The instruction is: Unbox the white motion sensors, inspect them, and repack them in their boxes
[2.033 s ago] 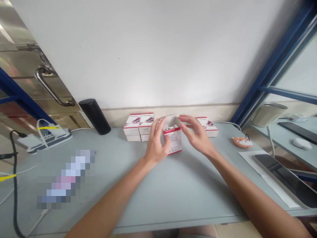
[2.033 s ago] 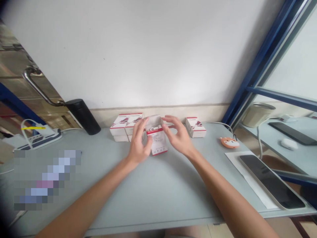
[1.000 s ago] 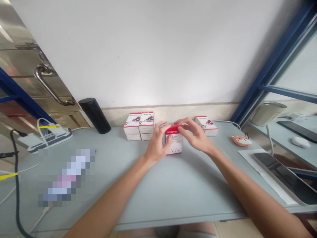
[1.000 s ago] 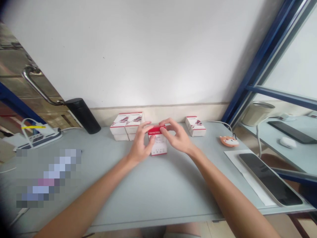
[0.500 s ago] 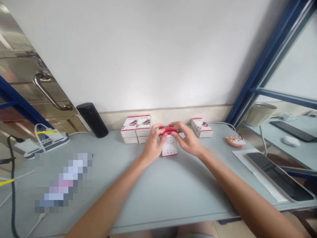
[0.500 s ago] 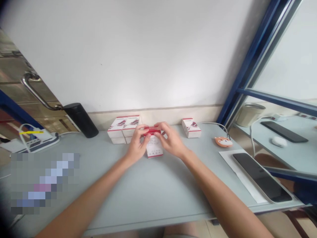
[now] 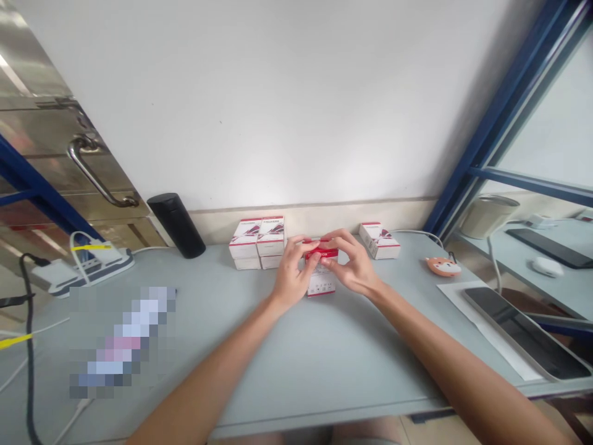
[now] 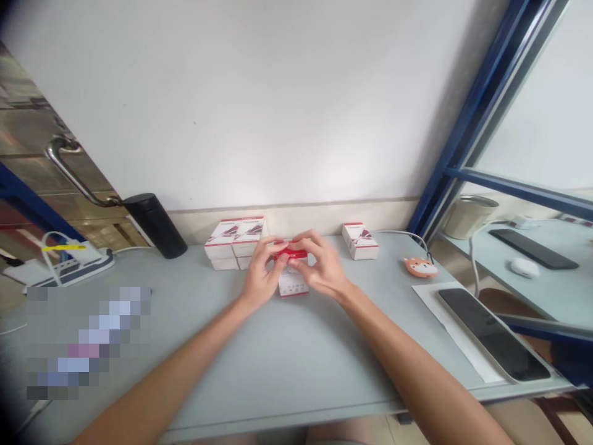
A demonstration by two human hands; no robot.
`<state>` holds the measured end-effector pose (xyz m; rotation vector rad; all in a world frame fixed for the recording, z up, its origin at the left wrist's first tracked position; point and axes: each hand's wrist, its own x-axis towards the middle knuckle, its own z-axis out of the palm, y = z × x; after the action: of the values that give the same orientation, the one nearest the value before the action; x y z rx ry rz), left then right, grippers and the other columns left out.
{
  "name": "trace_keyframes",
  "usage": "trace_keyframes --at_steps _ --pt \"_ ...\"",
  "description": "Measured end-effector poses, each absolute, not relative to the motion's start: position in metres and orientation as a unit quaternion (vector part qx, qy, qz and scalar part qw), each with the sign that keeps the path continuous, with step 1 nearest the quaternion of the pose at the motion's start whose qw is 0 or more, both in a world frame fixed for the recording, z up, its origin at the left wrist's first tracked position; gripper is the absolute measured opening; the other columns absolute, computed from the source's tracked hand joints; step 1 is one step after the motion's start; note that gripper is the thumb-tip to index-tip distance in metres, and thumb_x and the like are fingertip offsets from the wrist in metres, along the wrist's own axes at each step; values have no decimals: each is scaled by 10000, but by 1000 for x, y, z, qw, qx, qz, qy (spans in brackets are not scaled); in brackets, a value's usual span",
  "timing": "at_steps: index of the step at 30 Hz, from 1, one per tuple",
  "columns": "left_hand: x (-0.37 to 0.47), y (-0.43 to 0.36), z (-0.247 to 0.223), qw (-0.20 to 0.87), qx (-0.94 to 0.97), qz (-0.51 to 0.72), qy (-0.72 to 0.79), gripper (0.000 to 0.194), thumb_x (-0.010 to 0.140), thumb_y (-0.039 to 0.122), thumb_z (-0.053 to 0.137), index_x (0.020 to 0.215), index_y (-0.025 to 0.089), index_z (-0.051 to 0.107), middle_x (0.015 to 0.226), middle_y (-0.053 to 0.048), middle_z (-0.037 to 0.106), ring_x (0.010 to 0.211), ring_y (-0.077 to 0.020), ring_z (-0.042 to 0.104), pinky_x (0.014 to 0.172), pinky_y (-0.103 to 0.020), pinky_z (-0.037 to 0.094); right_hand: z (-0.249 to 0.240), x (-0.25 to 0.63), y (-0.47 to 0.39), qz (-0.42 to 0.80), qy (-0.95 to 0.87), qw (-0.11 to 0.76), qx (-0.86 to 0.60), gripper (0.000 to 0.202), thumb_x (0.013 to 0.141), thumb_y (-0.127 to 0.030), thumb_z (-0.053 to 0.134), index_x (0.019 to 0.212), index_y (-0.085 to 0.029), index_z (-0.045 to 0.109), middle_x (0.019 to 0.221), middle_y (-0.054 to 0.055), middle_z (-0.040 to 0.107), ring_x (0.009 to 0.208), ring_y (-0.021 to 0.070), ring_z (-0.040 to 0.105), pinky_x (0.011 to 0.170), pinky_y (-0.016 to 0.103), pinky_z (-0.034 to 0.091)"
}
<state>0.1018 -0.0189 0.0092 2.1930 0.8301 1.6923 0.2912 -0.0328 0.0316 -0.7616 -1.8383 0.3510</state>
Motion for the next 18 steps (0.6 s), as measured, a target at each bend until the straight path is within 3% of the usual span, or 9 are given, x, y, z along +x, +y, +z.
trace_keyframes --at_steps 2,4,6,8,10,12,15,18 --pt "104 -20 9 130 731 600 297 174 1034 384 615 1101 239 685 1201 -83 671 1162 -205 673 944 -360 587 29 290 -33 142 -772 525 -329 185 992 -386 680 1134 -276 720 1253 103 627 1124 277 673 1002 483 552" --pt "105 -19 11 128 697 627 322 195 1049 404 583 1068 226 661 1151 -79 684 1106 -197 686 895 -333 589 28 289 -33 184 -763 511 -350 414 979 -420 695 1371 -306 632 1432 127 532 1191 288 657 1030 505 552" --pt "103 -17 15 123 645 663 359 229 1078 421 514 1048 217 614 1057 -69 688 988 -180 694 817 -301 580 28 286 -36 278 -743 483 -370 777 932 -456 751 1599 -346 369 1538 156 436 1163 282 675 973 506 593" --pt "98 -12 23 117 594 691 395 262 1094 444 459 1024 217 569 952 -45 676 837 -160 670 718 -270 552 29 282 -40 373 -718 458 -368 993 890 -460 795 1656 -349 174 1479 157 504 1071 260 713 920 488 619" --pt "89 -7 31 111 565 703 418 285 1093 470 446 1002 222 555 894 -28 663 765 -154 641 678 -261 528 30 275 -46 426 -701 456 -346 957 899 -442 784 1635 -344 182 1365 119 603 997 240 737 904 469 623" --pt "75 -1 39 102 559 701 430 289 1084 475 458 1002 224 577 907 -33 674 803 -169 650 745 -282 540 32 266 -50 410 -695 485 -337 858 895 -429 788 1585 -345 285 1372 109 625 1001 242 741 898 449 622" --pt "44 11 46 80 561 693 445 233 1034 436 556 1002 222 644 1004 -66 704 1010 -226 669 994 -364 518 39 248 -50 258 -720 522 -378 725 880 -403 808 1504 -345 443 1446 101 622 1062 267 719 917 449 604" --pt "10 25 40 54 505 718 476 196 1014 390 560 1067 219 639 1181 -109 679 1267 -272 583 1169 -432 401 54 222 -40 61 -786 473 -393 618 942 -346 750 1502 -348 489 1474 86 627 1200 310 665 1006 482 541"
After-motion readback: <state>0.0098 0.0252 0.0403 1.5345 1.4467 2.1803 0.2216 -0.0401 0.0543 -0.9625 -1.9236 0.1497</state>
